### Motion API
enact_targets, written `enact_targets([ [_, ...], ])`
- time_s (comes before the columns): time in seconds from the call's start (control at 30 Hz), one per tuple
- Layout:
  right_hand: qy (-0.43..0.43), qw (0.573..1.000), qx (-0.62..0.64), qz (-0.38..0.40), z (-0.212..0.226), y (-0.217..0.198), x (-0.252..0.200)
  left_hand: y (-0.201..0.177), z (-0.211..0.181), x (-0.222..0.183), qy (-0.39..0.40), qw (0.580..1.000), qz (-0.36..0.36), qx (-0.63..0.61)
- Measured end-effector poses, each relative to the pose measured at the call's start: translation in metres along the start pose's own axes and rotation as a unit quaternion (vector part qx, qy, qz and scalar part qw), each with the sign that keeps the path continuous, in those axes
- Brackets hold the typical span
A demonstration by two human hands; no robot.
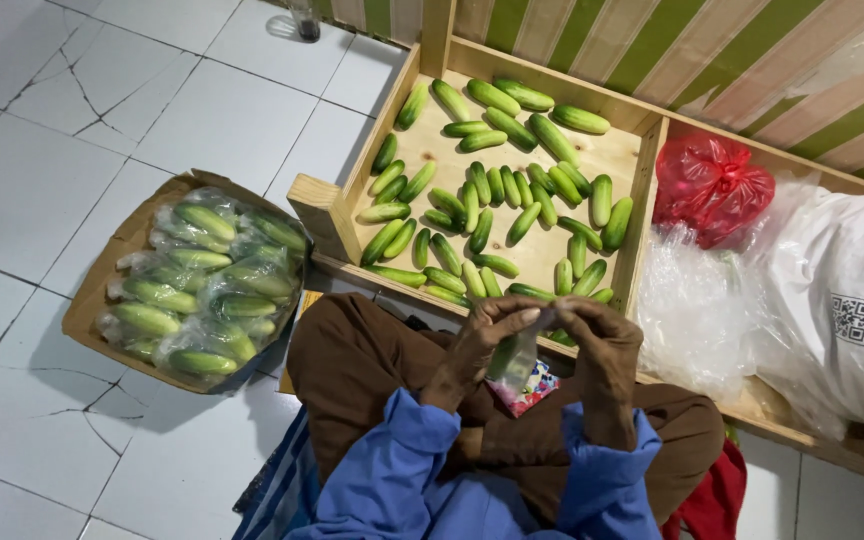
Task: Packing cucumbers into small plastic bags and tying them
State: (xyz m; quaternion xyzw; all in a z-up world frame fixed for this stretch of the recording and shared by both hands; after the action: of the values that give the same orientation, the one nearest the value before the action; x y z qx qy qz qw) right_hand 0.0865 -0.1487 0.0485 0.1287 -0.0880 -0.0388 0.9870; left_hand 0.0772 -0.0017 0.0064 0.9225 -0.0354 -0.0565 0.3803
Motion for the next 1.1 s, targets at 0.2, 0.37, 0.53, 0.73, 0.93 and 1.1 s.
enact_targets([
  [0.2, -0.017, 0.988, -0.147, 0.033, 0.012, 0.018, 0.034, -0.032, -0.036, 0.004, 0.141, 0.947, -0.128, 0.26],
  [0.37, -0.051, 0.972, -0.223, 0.057, -0.012, 0.027, 0.037, -0.076, 0.056, 0.009, -0.101, 0.969, -0.213, 0.078],
  [0.53, -0.104, 0.949, -0.29, 0.073, -0.111, -0.016, -0.007, -0.109, 0.143, 0.022, -0.235, 0.954, -0.155, -0.101],
  [0.73, -0.053, 0.961, -0.205, 0.176, -0.222, -0.113, -0.1, -0.152, 0.186, 0.014, -0.295, 0.922, -0.138, -0.208],
  [0.93, 0.087, 0.972, -0.203, -0.078, -0.162, -0.038, -0.091, -0.182, 0.203, 0.006, -0.244, 0.931, -0.223, -0.153],
  [1.1, 0.07, 0.962, -0.259, -0.051, -0.198, -0.051, -0.072, -0.198, 0.16, 0.017, -0.125, 0.944, -0.253, 0.17],
])
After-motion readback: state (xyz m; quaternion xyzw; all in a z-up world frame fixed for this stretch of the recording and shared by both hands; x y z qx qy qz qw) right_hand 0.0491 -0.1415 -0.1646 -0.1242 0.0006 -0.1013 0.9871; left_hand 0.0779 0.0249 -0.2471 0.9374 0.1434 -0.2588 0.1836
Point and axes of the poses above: each hand's wrist, its own x-axis towards the middle knuckle, its own y-axis out of the palm, z = x × y, the point moved 7 cm from there along x, towards the middle knuckle
